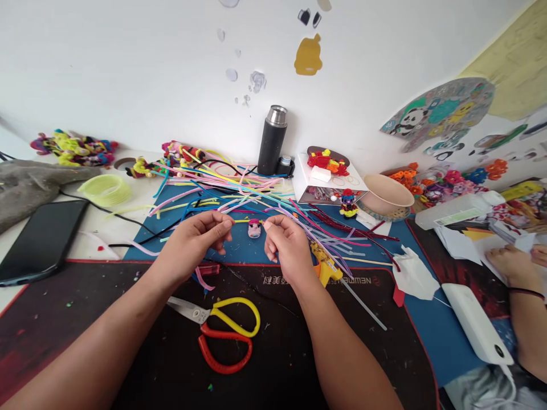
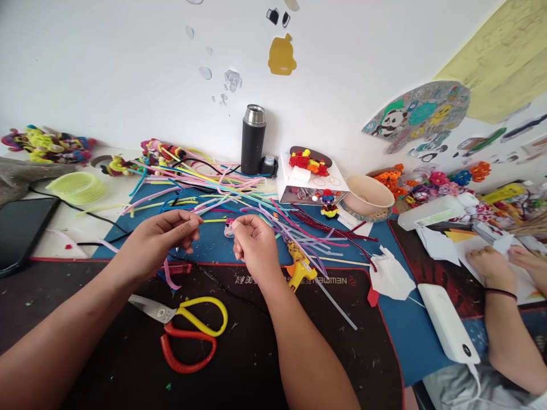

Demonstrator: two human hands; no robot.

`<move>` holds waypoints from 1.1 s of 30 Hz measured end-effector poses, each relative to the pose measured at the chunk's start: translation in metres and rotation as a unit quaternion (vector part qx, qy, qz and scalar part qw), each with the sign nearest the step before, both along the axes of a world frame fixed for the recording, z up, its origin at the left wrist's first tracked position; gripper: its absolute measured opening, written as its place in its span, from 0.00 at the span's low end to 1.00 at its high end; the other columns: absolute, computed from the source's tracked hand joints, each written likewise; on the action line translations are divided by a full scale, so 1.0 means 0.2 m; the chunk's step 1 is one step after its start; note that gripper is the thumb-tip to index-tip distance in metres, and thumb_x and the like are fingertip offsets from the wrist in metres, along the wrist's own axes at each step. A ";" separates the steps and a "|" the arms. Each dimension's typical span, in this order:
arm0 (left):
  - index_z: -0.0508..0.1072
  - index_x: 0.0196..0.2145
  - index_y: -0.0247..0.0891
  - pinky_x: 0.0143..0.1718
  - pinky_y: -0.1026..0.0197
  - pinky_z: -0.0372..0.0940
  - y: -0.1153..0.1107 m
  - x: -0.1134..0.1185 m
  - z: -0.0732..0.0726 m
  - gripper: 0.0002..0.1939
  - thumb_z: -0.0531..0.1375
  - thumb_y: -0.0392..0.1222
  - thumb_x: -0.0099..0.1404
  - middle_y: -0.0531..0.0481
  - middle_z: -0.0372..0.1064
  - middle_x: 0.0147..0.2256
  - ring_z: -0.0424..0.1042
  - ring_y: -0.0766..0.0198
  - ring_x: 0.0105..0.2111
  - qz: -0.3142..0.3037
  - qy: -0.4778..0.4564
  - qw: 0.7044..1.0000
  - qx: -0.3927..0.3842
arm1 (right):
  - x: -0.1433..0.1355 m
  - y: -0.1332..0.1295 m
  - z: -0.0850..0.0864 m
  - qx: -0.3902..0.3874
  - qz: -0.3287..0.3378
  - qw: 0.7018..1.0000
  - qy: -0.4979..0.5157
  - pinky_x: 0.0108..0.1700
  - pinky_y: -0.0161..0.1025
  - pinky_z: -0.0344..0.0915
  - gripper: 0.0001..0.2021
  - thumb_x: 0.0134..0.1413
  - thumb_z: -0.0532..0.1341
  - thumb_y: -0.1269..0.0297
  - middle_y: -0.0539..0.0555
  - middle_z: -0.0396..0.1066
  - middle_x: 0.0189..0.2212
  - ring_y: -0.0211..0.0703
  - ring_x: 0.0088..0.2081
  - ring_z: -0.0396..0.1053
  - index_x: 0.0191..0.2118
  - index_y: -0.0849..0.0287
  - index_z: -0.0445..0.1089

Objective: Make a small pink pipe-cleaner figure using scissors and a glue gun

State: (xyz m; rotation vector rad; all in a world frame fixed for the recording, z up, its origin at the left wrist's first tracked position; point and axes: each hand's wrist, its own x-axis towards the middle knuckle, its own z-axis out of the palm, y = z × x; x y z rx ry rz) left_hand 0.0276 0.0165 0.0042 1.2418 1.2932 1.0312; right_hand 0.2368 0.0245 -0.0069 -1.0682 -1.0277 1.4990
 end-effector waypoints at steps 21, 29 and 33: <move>0.80 0.36 0.40 0.31 0.60 0.71 -0.01 0.00 0.04 0.29 0.68 0.72 0.63 0.51 0.76 0.32 0.72 0.62 0.27 -0.098 0.044 0.994 -0.009 | -0.06 -0.07 -0.03 0.043 0.098 0.990 -0.089 0.21 0.33 0.57 0.13 0.64 0.68 0.51 0.41 0.63 0.20 0.34 0.17 0.60 0.37 0.54 0.70; 0.81 0.35 0.40 0.30 0.62 0.70 -0.01 -0.01 0.04 0.25 0.72 0.67 0.62 0.51 0.75 0.31 0.72 0.63 0.27 -0.108 0.022 0.994 -0.015 | -0.06 -0.07 -0.02 0.050 0.109 0.986 -0.112 0.22 0.33 0.57 0.09 0.67 0.66 0.56 0.40 0.62 0.19 0.34 0.17 0.60 0.38 0.54 0.71; 0.82 0.35 0.40 0.30 0.63 0.69 0.00 -0.02 0.02 0.22 0.72 0.63 0.64 0.52 0.76 0.31 0.72 0.64 0.27 -0.117 0.023 0.993 -0.021 | -0.06 -0.07 -0.02 0.049 0.109 0.986 -0.118 0.22 0.33 0.57 0.08 0.66 0.66 0.57 0.40 0.63 0.19 0.34 0.17 0.61 0.38 0.54 0.71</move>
